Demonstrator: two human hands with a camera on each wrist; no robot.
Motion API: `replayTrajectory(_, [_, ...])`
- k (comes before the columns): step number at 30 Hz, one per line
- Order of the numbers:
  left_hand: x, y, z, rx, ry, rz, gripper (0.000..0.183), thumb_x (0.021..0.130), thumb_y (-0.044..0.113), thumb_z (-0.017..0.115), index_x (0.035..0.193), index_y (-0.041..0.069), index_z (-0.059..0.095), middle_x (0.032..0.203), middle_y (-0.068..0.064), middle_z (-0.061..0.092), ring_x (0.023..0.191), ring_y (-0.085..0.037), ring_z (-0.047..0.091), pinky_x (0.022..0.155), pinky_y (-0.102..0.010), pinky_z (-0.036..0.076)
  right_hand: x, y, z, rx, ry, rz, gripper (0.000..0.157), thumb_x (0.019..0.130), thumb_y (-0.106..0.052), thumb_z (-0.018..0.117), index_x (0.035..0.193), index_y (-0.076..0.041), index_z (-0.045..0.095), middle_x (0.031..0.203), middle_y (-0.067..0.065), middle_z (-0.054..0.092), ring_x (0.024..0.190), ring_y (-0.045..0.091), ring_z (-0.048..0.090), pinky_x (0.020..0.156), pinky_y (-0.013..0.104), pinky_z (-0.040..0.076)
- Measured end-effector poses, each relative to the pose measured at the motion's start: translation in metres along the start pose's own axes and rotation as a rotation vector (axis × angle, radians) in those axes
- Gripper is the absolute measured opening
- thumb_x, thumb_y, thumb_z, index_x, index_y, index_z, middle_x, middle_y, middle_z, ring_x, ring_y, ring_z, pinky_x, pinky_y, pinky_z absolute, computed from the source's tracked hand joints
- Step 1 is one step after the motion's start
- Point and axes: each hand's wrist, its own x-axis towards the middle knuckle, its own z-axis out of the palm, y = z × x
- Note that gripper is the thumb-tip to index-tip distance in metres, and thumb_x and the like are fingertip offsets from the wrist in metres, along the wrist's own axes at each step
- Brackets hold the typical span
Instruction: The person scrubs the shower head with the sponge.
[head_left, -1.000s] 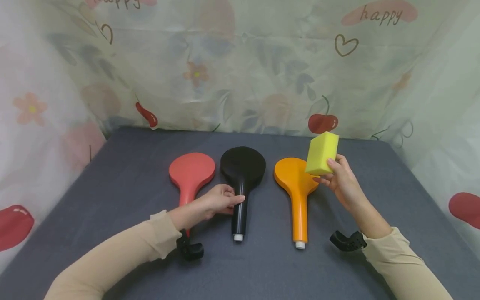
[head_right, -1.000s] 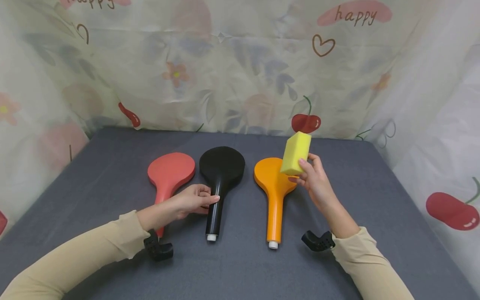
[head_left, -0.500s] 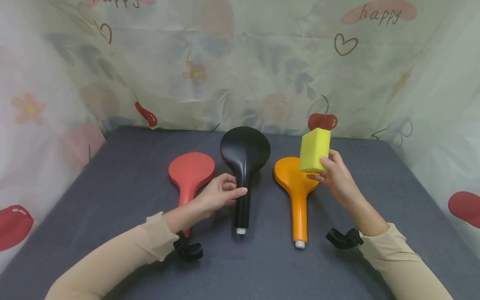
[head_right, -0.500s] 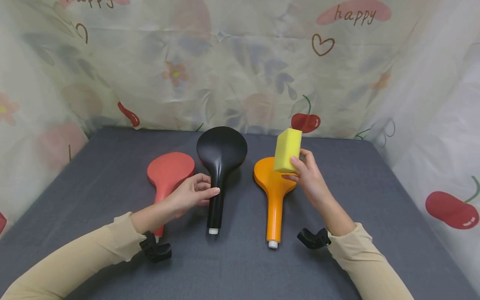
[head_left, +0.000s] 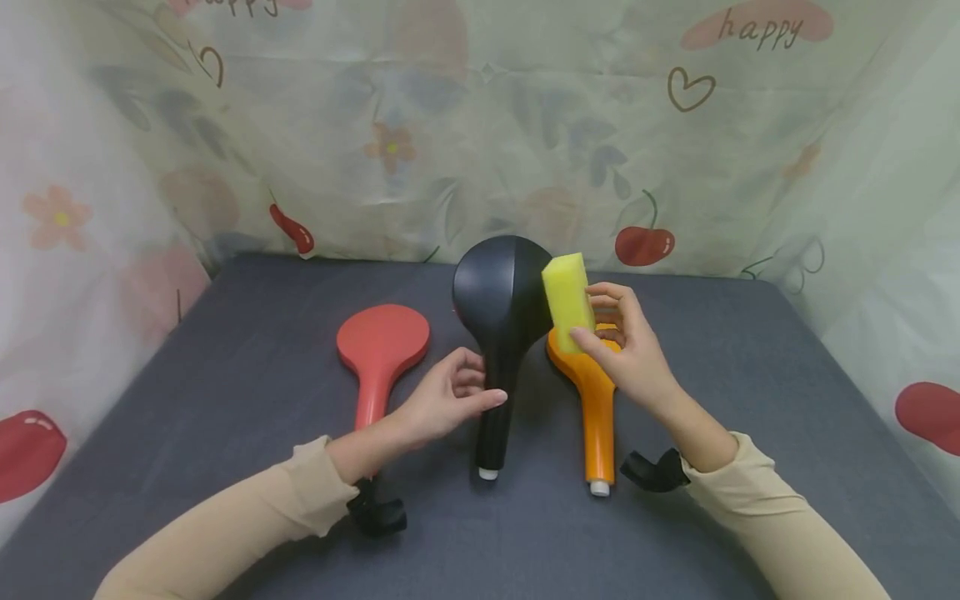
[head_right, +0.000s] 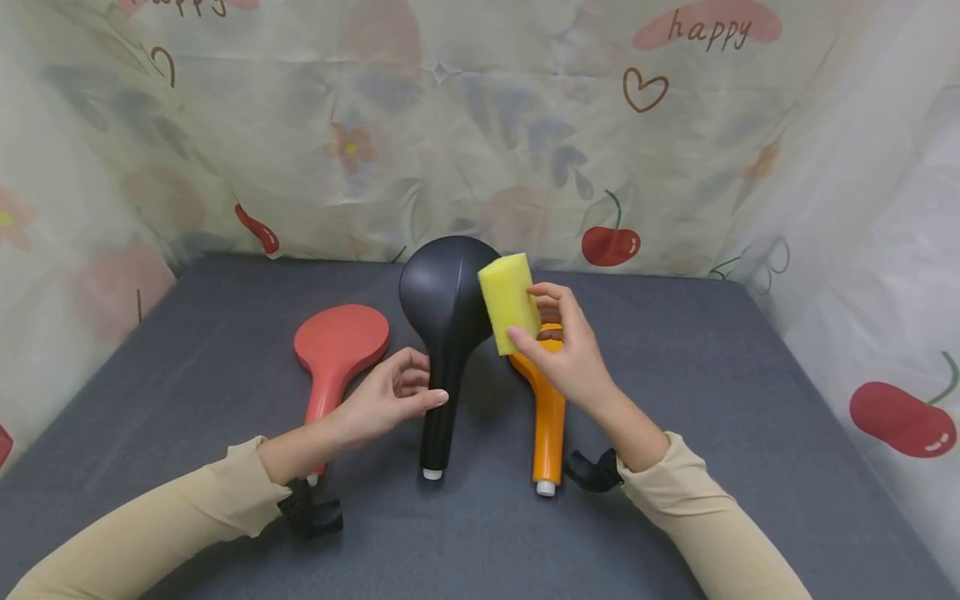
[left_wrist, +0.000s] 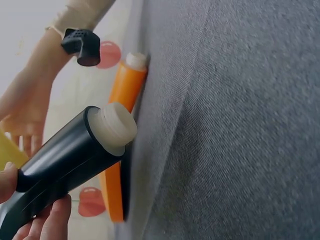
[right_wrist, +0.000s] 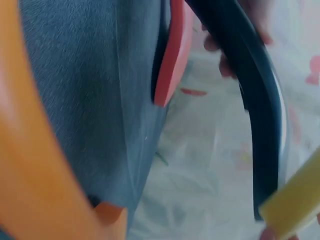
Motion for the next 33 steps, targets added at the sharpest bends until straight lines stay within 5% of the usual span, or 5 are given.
replayTrajectory(8, [-0.003, 0.003, 0.004, 0.035, 0.018, 0.045, 0.042, 0.085, 0.016, 0.068, 0.117, 0.003, 0.044, 0.115, -0.018, 0.059, 0.098, -0.019, 0.062, 0.086, -0.035, 0.055, -0.007, -0.011, 0.027, -0.323, 0.120, -0.435, 0.059, 0.067, -0.013, 0.080, 0.120, -0.008, 0.055, 0.115, 0.019, 0.047, 0.105, 0.029, 0.045, 0.077, 0.039, 0.046])
replayTrajectory(12, [-0.004, 0.004, 0.005, 0.056, 0.030, 0.050, 0.043, 0.085, 0.018, 0.068, 0.118, 0.003, 0.044, 0.118, -0.015, 0.054, 0.102, -0.020, 0.058, 0.086, -0.035, 0.055, -0.007, -0.011, 0.033, -0.450, 0.126, -0.553, 0.060, 0.064, -0.018, 0.083, 0.118, -0.011, 0.060, 0.114, 0.020, 0.049, 0.102, 0.032, 0.046, 0.073, 0.038, 0.047])
replayTrajectory(16, [-0.005, 0.004, 0.004, 0.052, 0.017, 0.062, 0.043, 0.085, 0.016, 0.068, 0.117, 0.002, 0.044, 0.117, -0.018, 0.058, 0.100, -0.021, 0.061, 0.085, -0.035, 0.055, -0.004, -0.008, 0.031, -0.473, 0.149, -0.541, 0.058, 0.064, -0.018, 0.083, 0.118, -0.011, 0.061, 0.113, 0.021, 0.049, 0.100, 0.033, 0.045, 0.072, 0.037, 0.044])
replayTrajectory(27, [-0.008, 0.002, 0.004, 0.038, 0.005, 0.081, 0.039, 0.085, 0.012, 0.068, 0.114, 0.002, 0.044, 0.112, -0.020, 0.063, 0.096, -0.019, 0.063, 0.085, -0.032, 0.054, 0.018, 0.009, 0.009, -0.335, 0.281, -0.315, 0.047, 0.075, -0.014, 0.075, 0.118, -0.004, 0.060, 0.113, 0.024, 0.047, 0.103, 0.036, 0.043, 0.079, 0.040, 0.038])
replayTrajectory(33, [-0.008, 0.003, 0.004, 0.073, 0.017, 0.102, 0.038, 0.084, 0.013, 0.069, 0.113, 0.003, 0.046, 0.111, -0.018, 0.064, 0.100, -0.020, 0.062, 0.090, -0.035, 0.052, 0.014, 0.004, 0.016, -0.296, 0.271, -0.306, 0.047, 0.075, -0.015, 0.072, 0.119, -0.005, 0.059, 0.113, 0.023, 0.046, 0.104, 0.034, 0.042, 0.077, 0.037, 0.037])
